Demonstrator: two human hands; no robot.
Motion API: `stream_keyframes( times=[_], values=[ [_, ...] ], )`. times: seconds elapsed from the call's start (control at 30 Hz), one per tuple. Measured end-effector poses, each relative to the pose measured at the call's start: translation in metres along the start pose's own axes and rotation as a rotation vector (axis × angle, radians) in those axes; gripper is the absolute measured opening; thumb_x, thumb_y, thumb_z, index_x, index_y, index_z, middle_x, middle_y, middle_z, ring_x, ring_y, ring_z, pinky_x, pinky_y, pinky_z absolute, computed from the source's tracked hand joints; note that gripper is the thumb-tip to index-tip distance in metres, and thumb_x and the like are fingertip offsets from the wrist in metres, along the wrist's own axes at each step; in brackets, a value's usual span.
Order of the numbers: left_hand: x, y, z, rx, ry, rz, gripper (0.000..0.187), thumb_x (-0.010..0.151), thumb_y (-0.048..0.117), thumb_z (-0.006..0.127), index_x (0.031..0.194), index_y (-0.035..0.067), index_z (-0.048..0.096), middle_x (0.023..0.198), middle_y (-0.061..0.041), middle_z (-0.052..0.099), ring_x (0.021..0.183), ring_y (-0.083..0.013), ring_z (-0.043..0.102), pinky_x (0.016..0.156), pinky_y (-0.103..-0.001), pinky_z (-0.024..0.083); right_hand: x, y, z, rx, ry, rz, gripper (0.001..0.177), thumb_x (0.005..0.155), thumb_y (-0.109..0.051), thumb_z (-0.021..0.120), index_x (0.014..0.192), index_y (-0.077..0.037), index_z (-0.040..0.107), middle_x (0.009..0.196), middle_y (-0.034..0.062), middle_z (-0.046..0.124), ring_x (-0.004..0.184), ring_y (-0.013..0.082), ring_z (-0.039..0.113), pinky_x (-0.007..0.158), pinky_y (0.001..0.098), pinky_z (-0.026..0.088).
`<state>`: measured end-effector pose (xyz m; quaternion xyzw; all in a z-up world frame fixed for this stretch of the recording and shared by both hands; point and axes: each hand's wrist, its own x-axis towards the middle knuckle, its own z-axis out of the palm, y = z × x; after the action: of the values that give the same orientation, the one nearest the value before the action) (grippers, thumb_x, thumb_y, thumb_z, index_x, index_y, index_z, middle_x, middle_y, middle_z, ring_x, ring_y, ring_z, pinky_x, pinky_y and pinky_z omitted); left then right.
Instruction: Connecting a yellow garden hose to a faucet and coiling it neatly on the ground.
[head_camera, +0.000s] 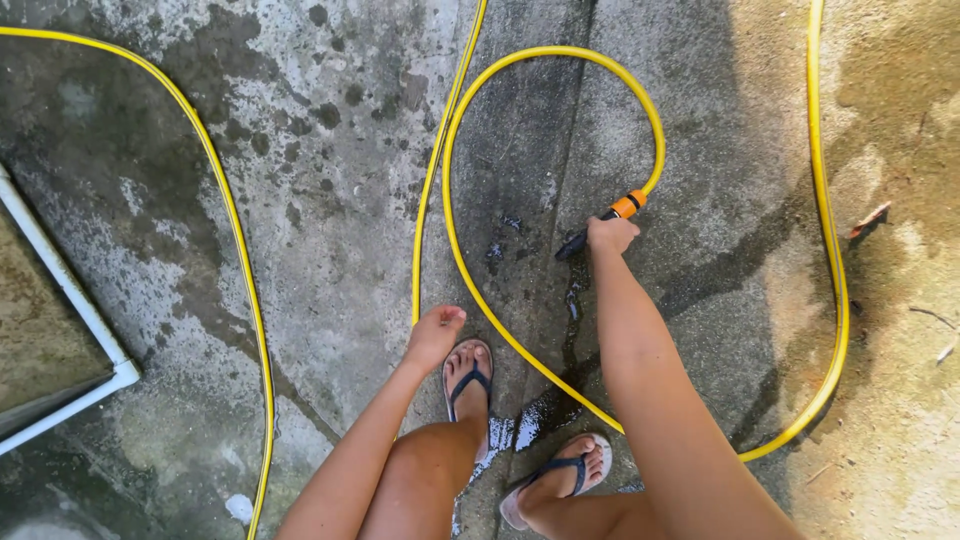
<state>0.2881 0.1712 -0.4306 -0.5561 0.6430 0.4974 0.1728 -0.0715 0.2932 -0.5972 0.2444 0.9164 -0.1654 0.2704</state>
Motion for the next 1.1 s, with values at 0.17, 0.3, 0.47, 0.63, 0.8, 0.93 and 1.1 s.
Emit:
stream_keyframes(
  times=[0.17, 0.3, 0.47, 0.63, 0.8, 0.93, 1.1],
  values=[
    [-0.014, 0.013, 0.016, -0.055, -0.033, 0.121, 0.032, 0.093, 0.026, 0.066, 0.119, 0.008, 0.07, 0.114, -0.013, 0.075, 0.108, -0.0272, 0.072, 0.093, -0.038, 0.056, 0.005, 0.023, -0.02, 0.283, -0.371, 0.057, 0.034, 0.079, -0.028, 0.085, 0.084, -0.007, 0.058, 0.076, 0.008, 0.062, 0.067, 0.0209, 0.063, 0.059, 0.0329, 0.053],
    [-0.099, 0.072, 0.008, 0.043, -0.007, 0.289, 0.043, 0.084, 0.004, 0.066, 0.127, 0.009, 0.064, 0.12, -0.013, 0.071, 0.11, -0.0291, 0.069, 0.094, -0.039, 0.055, -0.108, 0.031, -0.117, 0.897, -0.937, 0.416, 0.02, 0.089, -0.018, 0.074, 0.078, -0.01, 0.059, 0.057, 0.0006, 0.058, 0.044, 0.0079, 0.057, 0.039, 0.0173, 0.049],
    [-0.199, 0.121, 0.01, -0.057, -0.008, 0.451, 0.056, 0.083, 0.007, 0.066, 0.136, 0.006, 0.05, 0.129, -0.017, 0.06, 0.117, -0.0322, 0.06, 0.096, -0.039, 0.052, -0.297, 0.068, -0.24, 1.347, -1.093, 0.701, 0.016, 0.092, -0.007, 0.071, 0.082, -0.002, 0.06, 0.073, 0.0122, 0.064, 0.06, 0.0178, 0.066, 0.058, 0.0219, 0.061],
    [-0.266, 0.139, 0.03, -0.16, 0.212, 0.689, 0.04, 0.105, 0.024, 0.058, 0.138, 0.005, 0.045, 0.129, -0.011, 0.059, 0.12, -0.029, 0.058, 0.103, -0.043, 0.045, -0.454, 0.032, -0.357, 1.466, -1.209, 0.935, 0.013, 0.093, -0.006, 0.067, 0.091, 0.006, 0.061, 0.088, 0.021, 0.065, 0.073, 0.0242, 0.068, 0.07, 0.0245, 0.063],
    [-0.321, 0.174, 0.028, -1.638, -0.039, 0.537, 0.039, 0.116, 0.034, 0.05, 0.144, 0.009, 0.04, 0.126, 0.0, 0.055, 0.111, -0.0128, 0.053, 0.091, -0.026, 0.046, -0.511, 0.002, -0.48, 1.065, -1.339, 0.343, 0.037, 0.103, -0.02, 0.055, 0.113, 0.014, 0.065, 0.1, 0.0216, 0.07, 0.078, 0.0209, 0.07, 0.073, 0.0266, 0.061],
    [-0.398, 0.234, -0.066, -1.405, 0.024, 0.317, 0.022, 0.111, 0.031, 0.046, 0.117, 0.01, 0.044, 0.088, -0.004, 0.06, 0.075, -0.0187, 0.062, 0.058, -0.026, 0.052, -0.477, 0.029, -0.537, 0.613, -0.931, -0.532, 0.028, 0.101, -0.007, 0.057, 0.123, 0.0, 0.072, 0.099, 0.0142, 0.073, 0.073, 0.0173, 0.067, 0.065, 0.0289, 0.054],
    [-0.492, 0.271, -0.178, -1.003, 0.015, 0.145, 0.037, 0.104, 0.049, 0.049, 0.111, 0.012, 0.048, 0.081, -0.002, 0.065, 0.073, -0.0189, 0.075, 0.055, -0.027, 0.054, -0.463, 0.051, -0.587, -0.381, -0.461, -1.521, 0.089, 0.058, 0.012, 0.065, 0.14, -0.023, 0.06, 0.147, 0.0019, 0.057, 0.134, 0.0323, 0.047, 0.111, 0.0482, 0.04]
  ],
)
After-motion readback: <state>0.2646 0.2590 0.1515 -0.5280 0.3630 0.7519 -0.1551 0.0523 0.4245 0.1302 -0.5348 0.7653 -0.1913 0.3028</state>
